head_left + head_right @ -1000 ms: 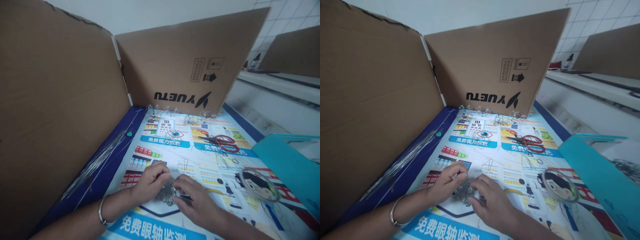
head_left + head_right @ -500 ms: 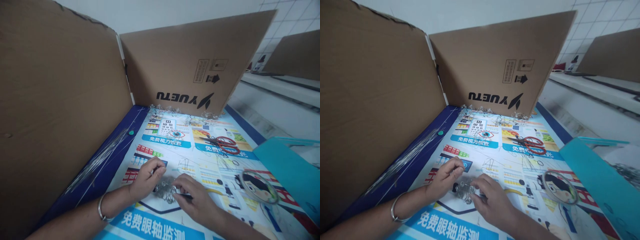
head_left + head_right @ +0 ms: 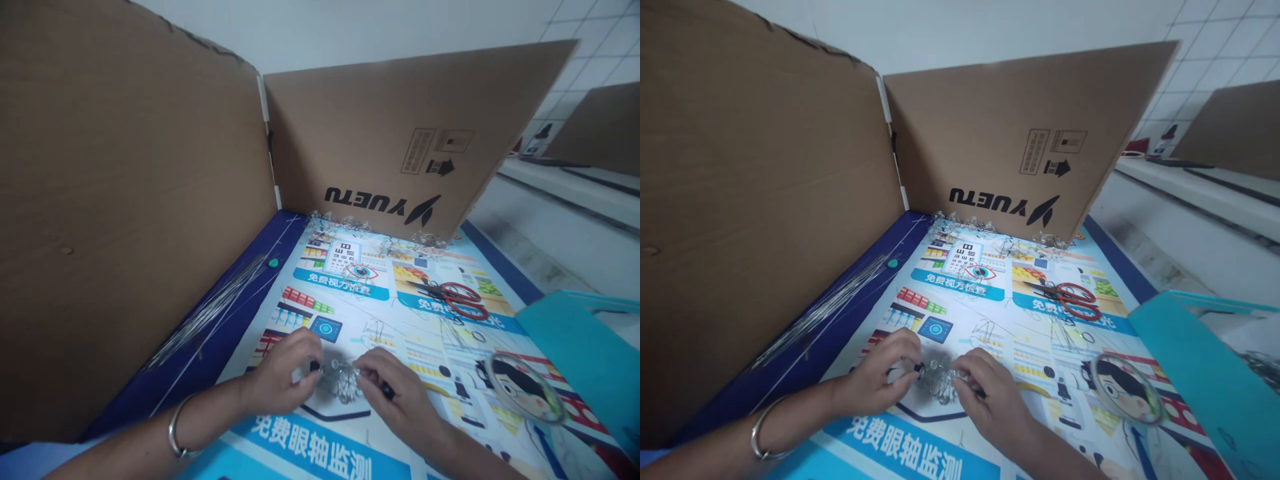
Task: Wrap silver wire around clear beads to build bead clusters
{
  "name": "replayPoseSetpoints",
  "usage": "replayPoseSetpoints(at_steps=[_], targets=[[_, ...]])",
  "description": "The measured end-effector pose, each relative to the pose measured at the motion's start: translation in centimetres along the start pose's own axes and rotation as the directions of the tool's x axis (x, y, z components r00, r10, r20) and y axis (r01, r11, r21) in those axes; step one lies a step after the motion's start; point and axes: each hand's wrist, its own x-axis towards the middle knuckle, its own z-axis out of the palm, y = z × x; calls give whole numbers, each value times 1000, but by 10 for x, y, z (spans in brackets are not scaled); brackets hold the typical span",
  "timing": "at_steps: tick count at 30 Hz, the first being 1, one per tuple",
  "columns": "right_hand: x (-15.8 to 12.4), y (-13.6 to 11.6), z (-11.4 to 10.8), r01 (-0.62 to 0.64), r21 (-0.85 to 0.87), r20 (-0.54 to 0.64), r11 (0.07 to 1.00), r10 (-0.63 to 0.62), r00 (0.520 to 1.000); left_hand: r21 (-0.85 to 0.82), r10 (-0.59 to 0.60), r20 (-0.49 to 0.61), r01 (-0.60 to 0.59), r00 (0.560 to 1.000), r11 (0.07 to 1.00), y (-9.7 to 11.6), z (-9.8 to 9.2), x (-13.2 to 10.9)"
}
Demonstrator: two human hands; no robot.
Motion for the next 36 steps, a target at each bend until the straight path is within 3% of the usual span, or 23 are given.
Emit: replayPoseSetpoints(at_steps=[4, 13, 23, 36], targets=[[-1, 1, 0, 8, 5, -16, 1000, -8, 1000, 65, 44, 55, -48, 997, 997, 1, 2, -2], [2, 3, 2, 24, -3, -15, 1000, -24, 1000, 131, 25, 66, -33, 997, 991, -3, 11, -2], [2, 4, 1, 15, -33, -21, 999, -16, 1000, 104, 12, 85, -21, 996, 994, -11, 18, -6], [2, 3, 2, 15, -39, -22, 999, -16, 1000, 68, 36, 67, -41, 997, 997, -7, 15, -3]])
